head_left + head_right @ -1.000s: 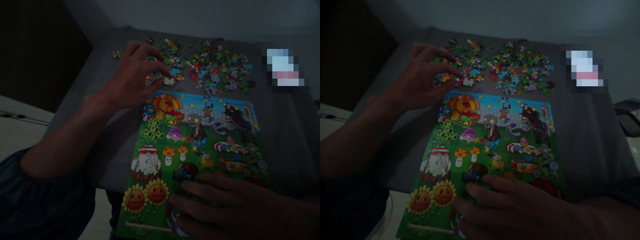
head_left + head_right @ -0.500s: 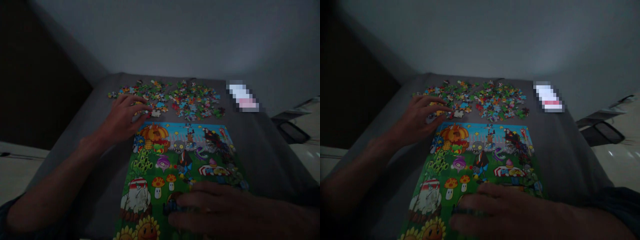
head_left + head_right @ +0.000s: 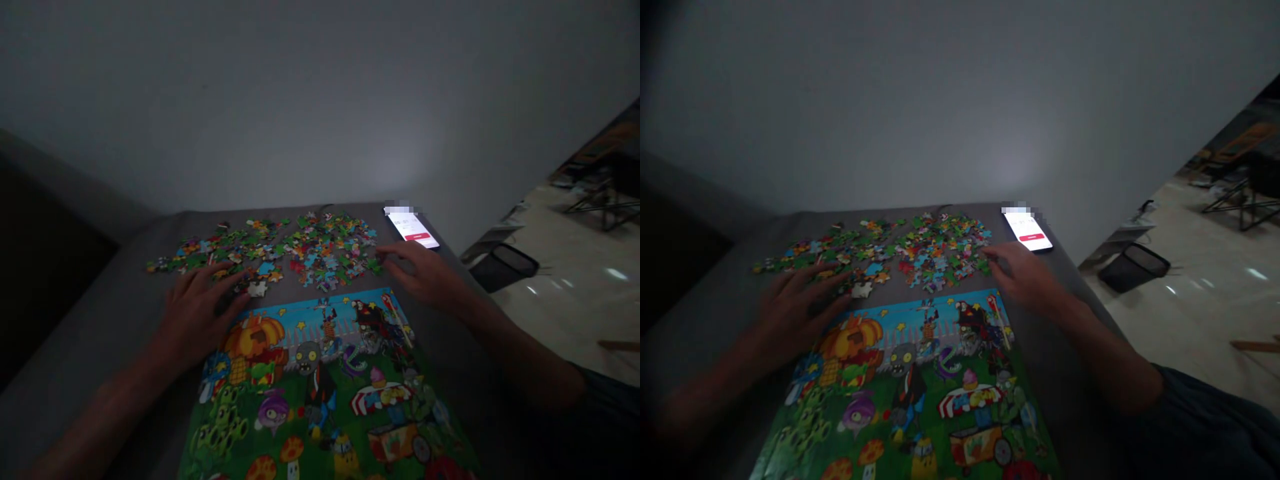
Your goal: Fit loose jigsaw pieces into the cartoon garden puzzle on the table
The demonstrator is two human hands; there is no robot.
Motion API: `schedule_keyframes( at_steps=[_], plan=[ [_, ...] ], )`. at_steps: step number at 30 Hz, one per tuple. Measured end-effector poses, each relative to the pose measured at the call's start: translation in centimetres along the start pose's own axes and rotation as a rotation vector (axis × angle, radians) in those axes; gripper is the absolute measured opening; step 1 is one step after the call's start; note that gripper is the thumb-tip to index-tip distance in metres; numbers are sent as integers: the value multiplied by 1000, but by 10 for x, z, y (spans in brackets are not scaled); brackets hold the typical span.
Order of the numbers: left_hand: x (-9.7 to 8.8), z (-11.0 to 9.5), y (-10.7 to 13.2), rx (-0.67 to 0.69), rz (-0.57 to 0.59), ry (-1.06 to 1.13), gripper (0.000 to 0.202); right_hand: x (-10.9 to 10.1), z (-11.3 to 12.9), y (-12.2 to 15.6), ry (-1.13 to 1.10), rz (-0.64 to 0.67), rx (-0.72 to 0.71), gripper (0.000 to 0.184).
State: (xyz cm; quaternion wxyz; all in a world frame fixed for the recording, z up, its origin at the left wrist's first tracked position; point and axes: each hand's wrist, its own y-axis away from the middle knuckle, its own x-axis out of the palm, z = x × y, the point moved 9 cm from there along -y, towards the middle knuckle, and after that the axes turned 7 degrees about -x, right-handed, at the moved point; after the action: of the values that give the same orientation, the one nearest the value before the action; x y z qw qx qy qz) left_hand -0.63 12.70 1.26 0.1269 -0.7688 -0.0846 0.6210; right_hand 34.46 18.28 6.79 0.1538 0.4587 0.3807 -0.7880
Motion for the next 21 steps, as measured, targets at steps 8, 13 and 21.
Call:
schedule_keyframes(
  at_steps=[8, 13, 21],
  plan=[
    [8, 5, -6, -4, -1, 32, 38, 3, -21, 7, 6, 17, -14, 35],
    [7, 9, -6, -4, -13, -3, 44, 20, -23, 11, -29, 98, -61, 45],
    [-11, 7, -4, -85, -71, 11, 66, 35, -20, 10, -49, 109, -55, 41]
  ],
)
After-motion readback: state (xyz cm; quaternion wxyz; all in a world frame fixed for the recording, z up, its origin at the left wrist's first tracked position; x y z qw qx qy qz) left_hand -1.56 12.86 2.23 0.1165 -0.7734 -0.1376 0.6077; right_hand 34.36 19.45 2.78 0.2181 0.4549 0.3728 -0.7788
